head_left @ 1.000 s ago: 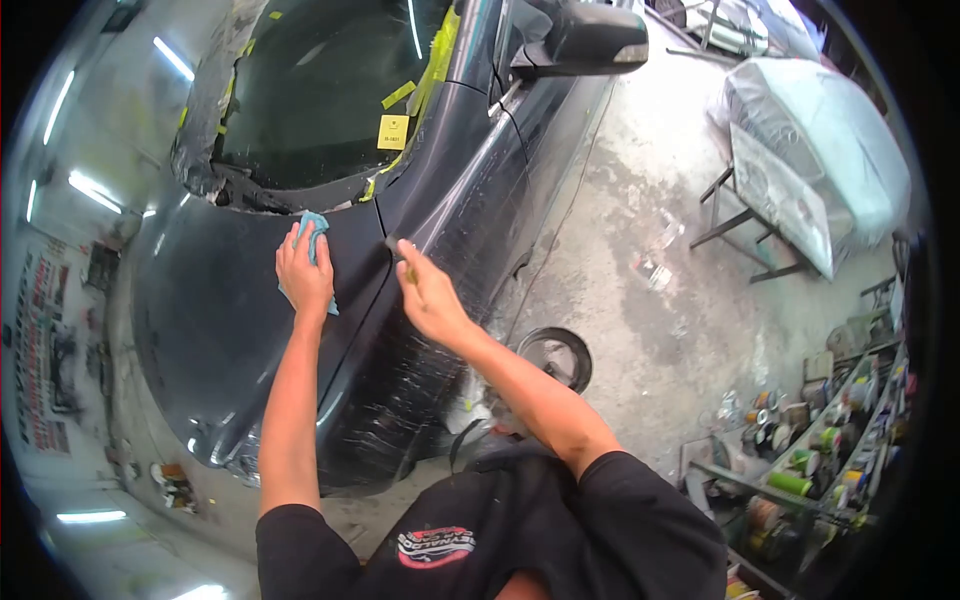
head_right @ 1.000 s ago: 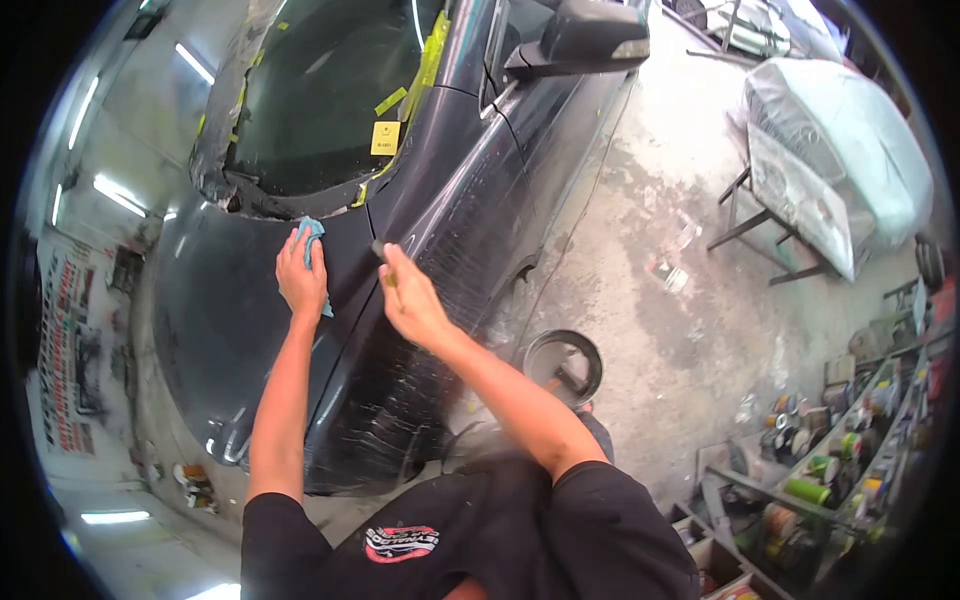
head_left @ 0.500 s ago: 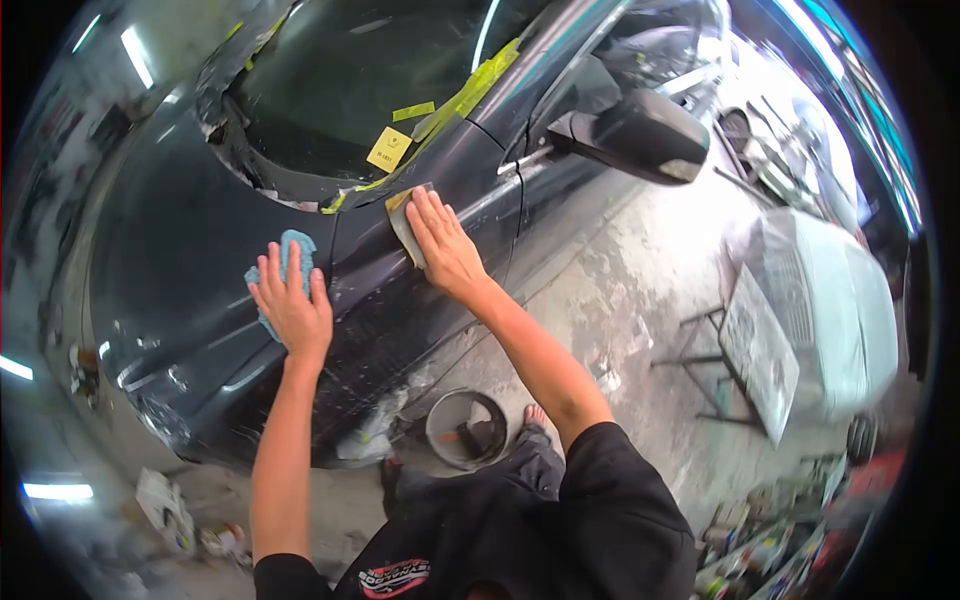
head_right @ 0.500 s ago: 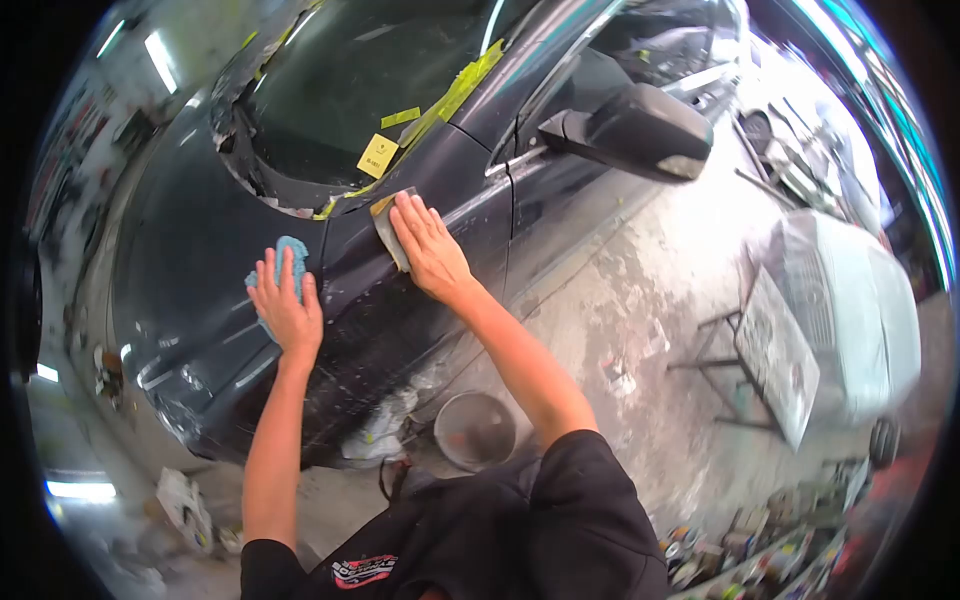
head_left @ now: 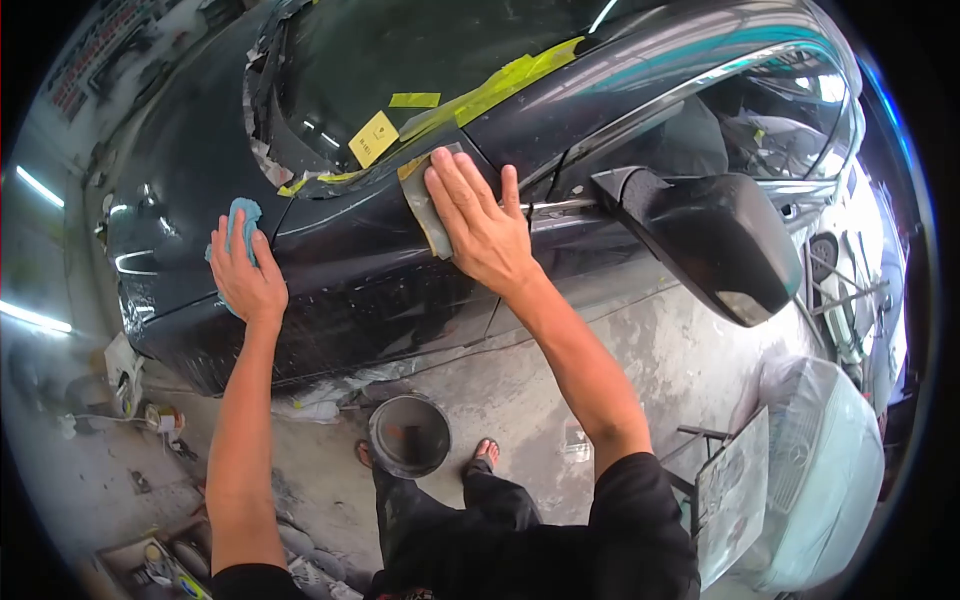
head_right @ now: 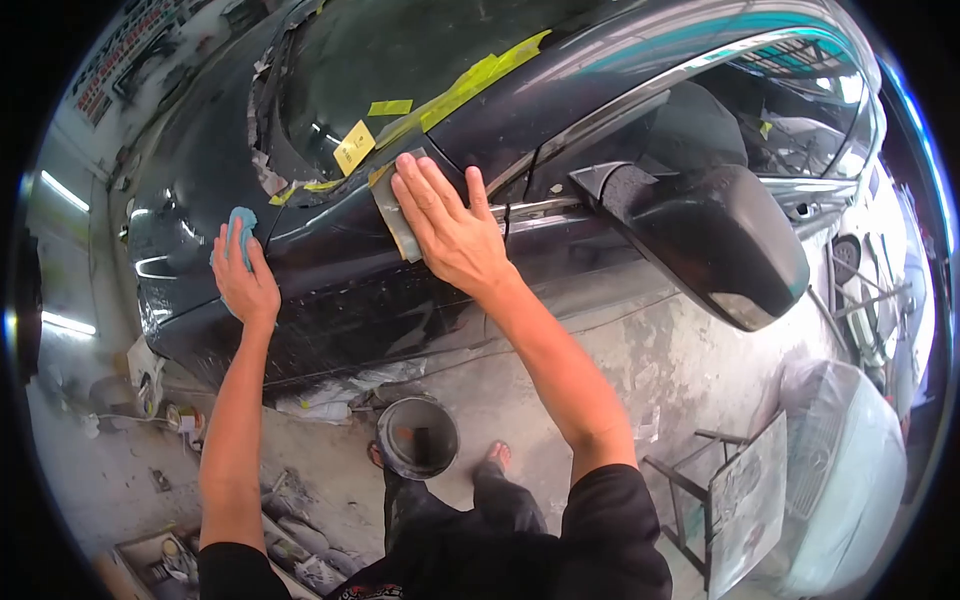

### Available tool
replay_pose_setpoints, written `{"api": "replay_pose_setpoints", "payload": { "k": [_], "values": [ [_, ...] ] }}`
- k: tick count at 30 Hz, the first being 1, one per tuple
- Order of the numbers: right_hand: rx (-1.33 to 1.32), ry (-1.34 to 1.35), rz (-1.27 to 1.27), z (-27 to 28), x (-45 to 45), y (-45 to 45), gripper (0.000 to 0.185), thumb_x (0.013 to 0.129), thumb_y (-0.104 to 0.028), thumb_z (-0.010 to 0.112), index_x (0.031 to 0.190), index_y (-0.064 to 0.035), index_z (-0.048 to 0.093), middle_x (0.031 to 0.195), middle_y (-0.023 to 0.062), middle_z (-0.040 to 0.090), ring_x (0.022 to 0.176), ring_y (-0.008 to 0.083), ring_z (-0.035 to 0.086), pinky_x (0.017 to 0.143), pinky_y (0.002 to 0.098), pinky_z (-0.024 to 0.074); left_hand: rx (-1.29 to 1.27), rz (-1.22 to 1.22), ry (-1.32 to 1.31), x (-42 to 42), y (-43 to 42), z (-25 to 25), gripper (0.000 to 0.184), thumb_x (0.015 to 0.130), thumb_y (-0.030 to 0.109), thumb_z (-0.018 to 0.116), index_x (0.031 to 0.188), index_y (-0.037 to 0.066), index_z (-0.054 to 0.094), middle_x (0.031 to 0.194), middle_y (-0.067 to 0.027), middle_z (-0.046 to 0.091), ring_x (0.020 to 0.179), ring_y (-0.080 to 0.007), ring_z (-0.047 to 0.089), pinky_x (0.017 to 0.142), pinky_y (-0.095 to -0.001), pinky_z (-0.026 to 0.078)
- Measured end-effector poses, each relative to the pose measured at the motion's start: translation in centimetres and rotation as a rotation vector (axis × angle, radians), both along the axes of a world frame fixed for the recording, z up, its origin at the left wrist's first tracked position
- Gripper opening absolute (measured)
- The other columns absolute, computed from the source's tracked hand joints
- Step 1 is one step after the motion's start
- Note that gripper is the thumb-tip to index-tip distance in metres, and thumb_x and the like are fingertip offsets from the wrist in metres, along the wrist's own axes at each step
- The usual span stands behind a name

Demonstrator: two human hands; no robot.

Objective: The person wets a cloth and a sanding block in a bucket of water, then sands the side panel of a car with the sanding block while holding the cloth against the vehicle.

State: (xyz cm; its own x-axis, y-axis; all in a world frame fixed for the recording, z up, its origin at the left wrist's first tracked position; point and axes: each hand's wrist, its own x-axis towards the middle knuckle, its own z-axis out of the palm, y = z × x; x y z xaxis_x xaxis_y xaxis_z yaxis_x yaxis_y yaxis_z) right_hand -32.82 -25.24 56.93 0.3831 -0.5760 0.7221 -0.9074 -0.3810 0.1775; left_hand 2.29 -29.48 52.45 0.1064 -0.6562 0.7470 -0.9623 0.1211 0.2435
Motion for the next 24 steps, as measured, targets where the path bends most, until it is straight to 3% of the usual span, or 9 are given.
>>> {"api": "replay_pose_setpoints", "payload": {
  "k": [4,5,9,13,16,17,21,24],
  "values": [
    [0.059,0.012,-0.008,-4.9,-4.4,1.8,0.06,0.099,-0.017,0.052,0.158,-0.0067,0.052,0.169,0.0081,0.045,0.155,0.0248,0.044,0.129,0.0617,0.0151,-0.006,0.016,-0.013,0.0,0.2,0.2,0.044,0.111,0.033,0.053,0.151,0.017,0.061,0.157,-0.0166,0.056,0.144,-0.0434,0.05,0.122,-0.0542,0.036],
    [0.015,0.119,-0.068,-6.5,-5.7,1.8,0.062,0.099,-0.024,0.058,0.157,-0.0051,0.052,0.168,0.0114,0.045,0.155,0.0273,0.044,0.129,0.0617,0.0149,-0.017,0.019,0.001,0.1,0.0,0.3,0.044,0.11,0.033,0.054,0.151,0.017,0.061,0.157,-0.0162,0.056,0.145,-0.0432,0.049,0.121,-0.0542,0.036],
    [0.022,0.077,0.068,0.6,-2.5,-0.1,0.082,0.089,-0.041,0.075,0.156,-0.0008,0.051,0.167,0.0192,0.044,0.155,0.0333,0.043,0.128,0.06,0.0169,-0.005,0.013,0.02,0.0,0.1,0.2,0.044,0.109,0.034,0.057,0.15,0.018,0.063,0.157,-0.0155,0.055,0.146,-0.0425,0.049,0.12,-0.0542,0.037],
    [0.076,0.111,0.118,0.4,-4.1,0.0,0.078,0.092,-0.038,0.073,0.156,0.0005,0.05,0.168,0.0187,0.044,0.155,0.0341,0.043,0.129,0.0599,0.0137,-0.011,0.023,0.031,0.2,0.0,-0.2,0.044,0.109,0.035,0.058,0.149,0.018,0.063,0.157,-0.0143,0.056,0.146,-0.0417,0.049,0.12,-0.0538,0.038],
    [0.016,0.226,0.035,-2.3,-5.8,1.3,0.081,0.096,-0.04,0.068,0.159,0.0044,0.045,0.169,0.0239,0.039,0.158,0.0411,0.038,0.13,0.0617,0.0116,-0.029,0.019,0.04,0.2,0.0,-0.2,0.043,0.109,0.035,0.058,0.149,0.019,0.063,0.157,-0.0129,0.057,0.146,-0.041,0.049,0.12,-0.0533,0.038],
    [0.025,0.138,0.083,-3.0,-5.7,1.0,0.08,0.097,-0.039,0.067,0.159,0.0058,0.043,0.169,0.0258,0.038,0.158,0.0433,0.037,0.128,0.0633,0.0186,-0.027,0.028,0.04,0.3,0.2,-0.3,0.043,0.109,0.035,0.059,0.148,0.019,0.063,0.157,-0.0125,0.057,0.146,-0.0408,0.05,0.12,-0.0533,0.038],
    [0.051,0.034,0.138,2.2,-1.1,-1.5,0.083,0.094,-0.043,0.069,0.158,0.0053,0.045,0.17,0.0257,0.038,0.157,0.0425,0.037,0.125,0.0614,0.0271,-0.017,0.047,0.028,0.2,0.0,-0.3,0.043,0.109,0.035,0.058,0.15,0.02,0.063,0.157,-0.0121,0.057,0.146,-0.04,0.05,0.121,-0.0522,0.038],
    [0.122,0.112,0.123,-0.2,-3.8,0.2,0.084,0.096,-0.04,0.069,0.161,0.0047,0.04,0.17,0.028,0.035,0.158,0.0483,0.034,0.123,0.0677,0.0261,-0.023,0.051,0.039,0.1,-0.1,-0.4,0.044,0.11,0.036,0.058,0.15,0.021,0.062,0.158,-0.0112,0.057,0.147,-0.0393,0.05,0.121,-0.0517,0.038]
  ]
}}
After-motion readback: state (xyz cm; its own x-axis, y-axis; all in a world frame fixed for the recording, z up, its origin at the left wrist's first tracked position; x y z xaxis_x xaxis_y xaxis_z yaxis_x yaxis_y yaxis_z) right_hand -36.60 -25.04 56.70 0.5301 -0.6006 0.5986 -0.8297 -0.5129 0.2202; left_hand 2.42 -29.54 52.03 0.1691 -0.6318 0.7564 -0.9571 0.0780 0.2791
